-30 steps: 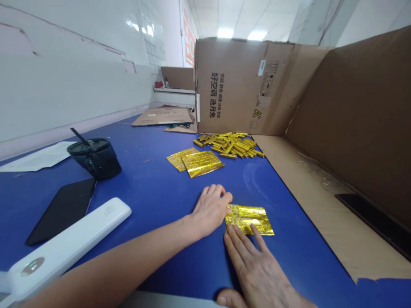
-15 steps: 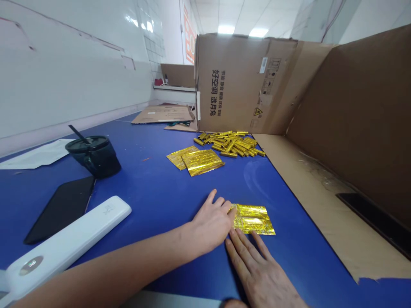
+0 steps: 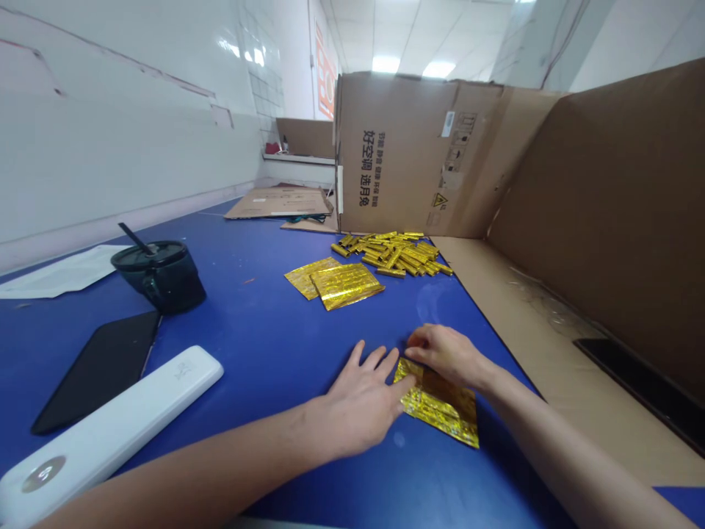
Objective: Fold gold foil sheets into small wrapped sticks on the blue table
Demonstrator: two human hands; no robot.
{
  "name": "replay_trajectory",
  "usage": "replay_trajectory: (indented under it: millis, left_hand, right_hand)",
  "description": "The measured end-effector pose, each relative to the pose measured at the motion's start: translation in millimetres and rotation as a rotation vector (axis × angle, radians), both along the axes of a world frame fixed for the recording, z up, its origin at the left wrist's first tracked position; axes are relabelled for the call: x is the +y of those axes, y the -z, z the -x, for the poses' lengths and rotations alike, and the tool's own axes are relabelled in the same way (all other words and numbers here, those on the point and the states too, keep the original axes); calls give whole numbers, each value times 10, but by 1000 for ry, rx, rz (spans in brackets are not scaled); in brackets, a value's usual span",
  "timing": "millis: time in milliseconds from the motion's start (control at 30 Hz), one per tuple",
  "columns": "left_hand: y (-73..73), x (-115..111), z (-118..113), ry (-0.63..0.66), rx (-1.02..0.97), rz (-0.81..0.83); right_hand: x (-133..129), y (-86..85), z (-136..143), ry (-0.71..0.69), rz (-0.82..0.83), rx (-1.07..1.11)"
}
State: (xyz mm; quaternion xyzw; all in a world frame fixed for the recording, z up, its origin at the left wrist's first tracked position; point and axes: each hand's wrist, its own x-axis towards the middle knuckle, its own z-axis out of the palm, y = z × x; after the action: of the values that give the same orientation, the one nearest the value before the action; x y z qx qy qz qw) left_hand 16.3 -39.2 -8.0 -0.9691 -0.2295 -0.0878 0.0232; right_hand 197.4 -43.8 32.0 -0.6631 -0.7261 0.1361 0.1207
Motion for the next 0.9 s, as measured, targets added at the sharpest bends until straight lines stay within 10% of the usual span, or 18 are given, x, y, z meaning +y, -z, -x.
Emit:
replay_trajectory:
  millis: [500,900]
  left_hand:
    - [-45,8,31,27,-84,154]
    - [55,297,-44,-251,-799,969]
  right_hand:
    - [-26,144,8,-20,65,399]
    - [-7,179,143,129,-89,1098]
